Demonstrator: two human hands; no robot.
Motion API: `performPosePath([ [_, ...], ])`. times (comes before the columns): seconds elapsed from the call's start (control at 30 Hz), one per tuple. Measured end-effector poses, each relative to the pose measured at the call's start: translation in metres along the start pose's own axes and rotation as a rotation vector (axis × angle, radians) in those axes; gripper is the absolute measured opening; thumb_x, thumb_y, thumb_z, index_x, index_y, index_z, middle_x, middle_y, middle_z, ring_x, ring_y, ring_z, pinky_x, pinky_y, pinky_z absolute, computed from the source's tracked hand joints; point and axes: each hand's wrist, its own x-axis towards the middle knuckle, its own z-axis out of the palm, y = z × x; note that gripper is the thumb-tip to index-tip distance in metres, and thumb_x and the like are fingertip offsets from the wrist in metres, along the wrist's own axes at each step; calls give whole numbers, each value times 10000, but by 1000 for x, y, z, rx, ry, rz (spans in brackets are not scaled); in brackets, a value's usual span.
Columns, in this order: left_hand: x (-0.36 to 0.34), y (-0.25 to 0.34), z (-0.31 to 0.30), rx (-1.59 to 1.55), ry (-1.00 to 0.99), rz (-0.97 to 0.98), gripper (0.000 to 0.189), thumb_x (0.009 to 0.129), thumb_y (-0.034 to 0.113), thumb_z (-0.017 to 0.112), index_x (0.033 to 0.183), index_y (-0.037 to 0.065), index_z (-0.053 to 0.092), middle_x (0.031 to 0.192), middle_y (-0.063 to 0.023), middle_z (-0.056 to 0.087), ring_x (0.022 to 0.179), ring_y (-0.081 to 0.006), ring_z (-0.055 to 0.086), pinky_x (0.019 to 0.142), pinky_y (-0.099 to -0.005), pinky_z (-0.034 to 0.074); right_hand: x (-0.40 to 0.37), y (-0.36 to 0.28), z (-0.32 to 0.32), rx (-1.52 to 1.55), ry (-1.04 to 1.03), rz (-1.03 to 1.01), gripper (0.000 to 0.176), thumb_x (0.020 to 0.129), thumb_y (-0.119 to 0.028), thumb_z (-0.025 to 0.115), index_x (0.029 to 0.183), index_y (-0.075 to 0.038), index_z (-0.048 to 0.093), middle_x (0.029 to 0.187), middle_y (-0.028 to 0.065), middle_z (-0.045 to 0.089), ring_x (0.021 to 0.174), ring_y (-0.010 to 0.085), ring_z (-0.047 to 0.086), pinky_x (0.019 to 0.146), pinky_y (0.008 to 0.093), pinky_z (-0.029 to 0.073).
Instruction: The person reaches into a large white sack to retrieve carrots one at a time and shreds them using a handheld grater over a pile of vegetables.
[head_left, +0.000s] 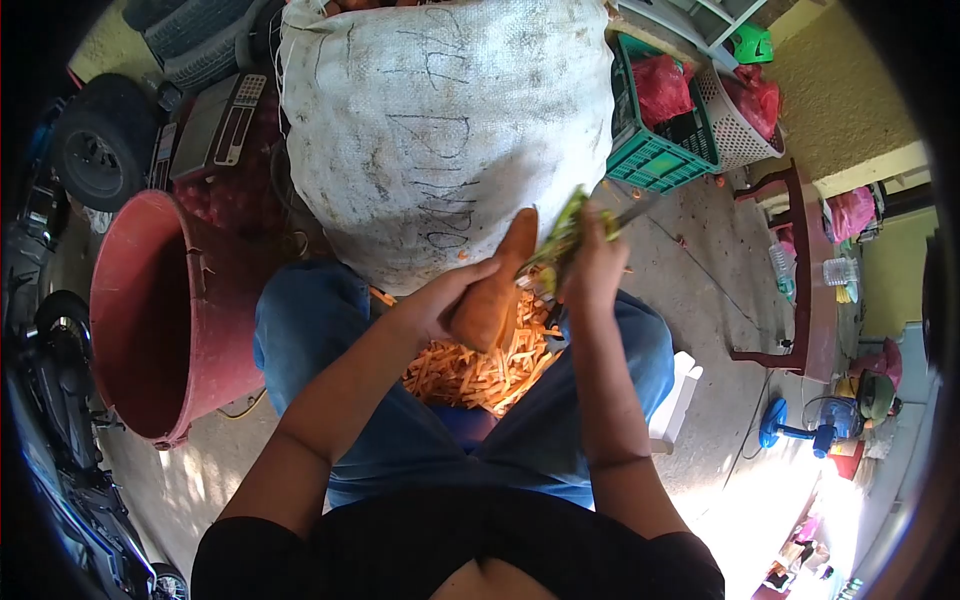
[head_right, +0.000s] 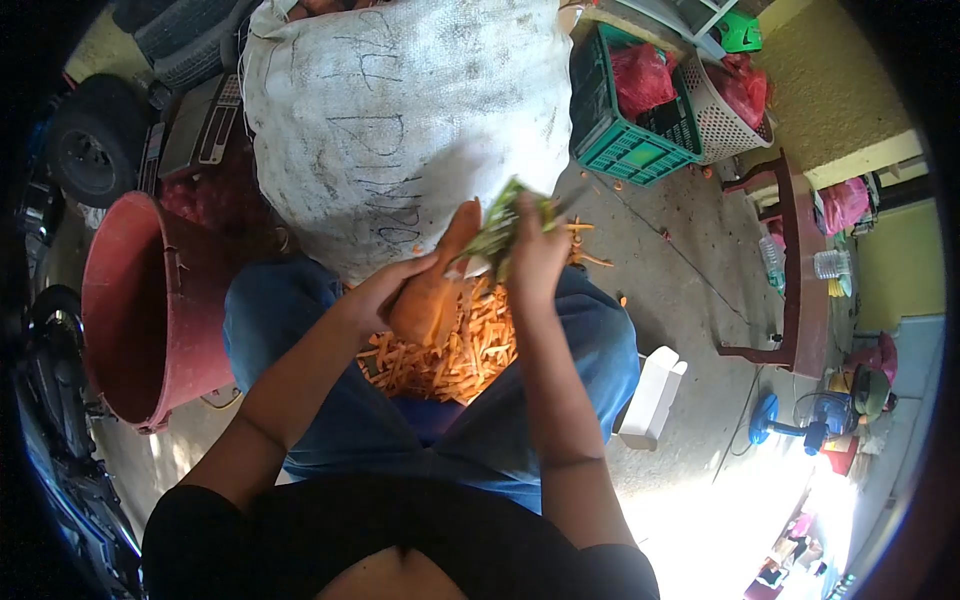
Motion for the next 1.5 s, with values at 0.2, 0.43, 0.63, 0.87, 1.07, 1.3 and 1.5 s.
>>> performPosePath([
  [0.2,-4,4,4,-179,-120,155,325,868,269,352,1076,32,429,927,-89,559,760,-172,575,645,-312,494,-50,1,25,-254,-279,-213,206,782,-164,554,857,26,526,683,99,570,600,141,543,541,255,422],
  [0.43,2,4,-9,20,-113,-44,323,871,265,348,1046,13,450,912,-99,559,753,-176,580,641,-306,496,-23,19,11,-543,-46,-509,146,787,-133,536,786,13,527,635,126,562,489,166,524,446,287,409],
  [0.63,-27,0,11,358,-95,-81,419,859,318,383,1138,6,399,992,-120,531,838,-169,553,723,-262,457,61,2,-42,-509,416,-351,212,816,-184,489,782,23,523,633,91,553,508,148,516,437,287,406],
  [0.87,6,1,-11,139,67,-92,394,863,348,358,1102,43,421,960,-117,541,791,-186,567,701,-311,475,-2,3,0,-62,5,-59,213,825,-196,490,782,8,529,631,28,523,529,65,418,455,204,314],
  [1.07,9,1,-15,-223,-89,45,361,879,317,302,1036,33,459,906,-100,564,760,-190,576,668,-350,489,-50,8,26,-351,-218,-354,198,813,-178,508,818,20,520,592,92,523,517,142,483,477,261,376],
  [1.3,6,-6,-10,100,-98,69,349,876,301,316,1036,32,470,870,-80,563,741,-154,568,657,-304,480,-6,16,5,-591,45,-551,176,806,-162,501,769,10,514,585,127,538,487,181,508,451,300,393],
  [1.5,-25,-3,14,391,-106,30,350,859,311,389,1041,25,472,929,-57,546,767,-111,543,686,-237,448,58,-7,-42,-635,496,-326,200,826,-150,470,721,18,498,612,75,554,483,141,508,443,280,392],
])
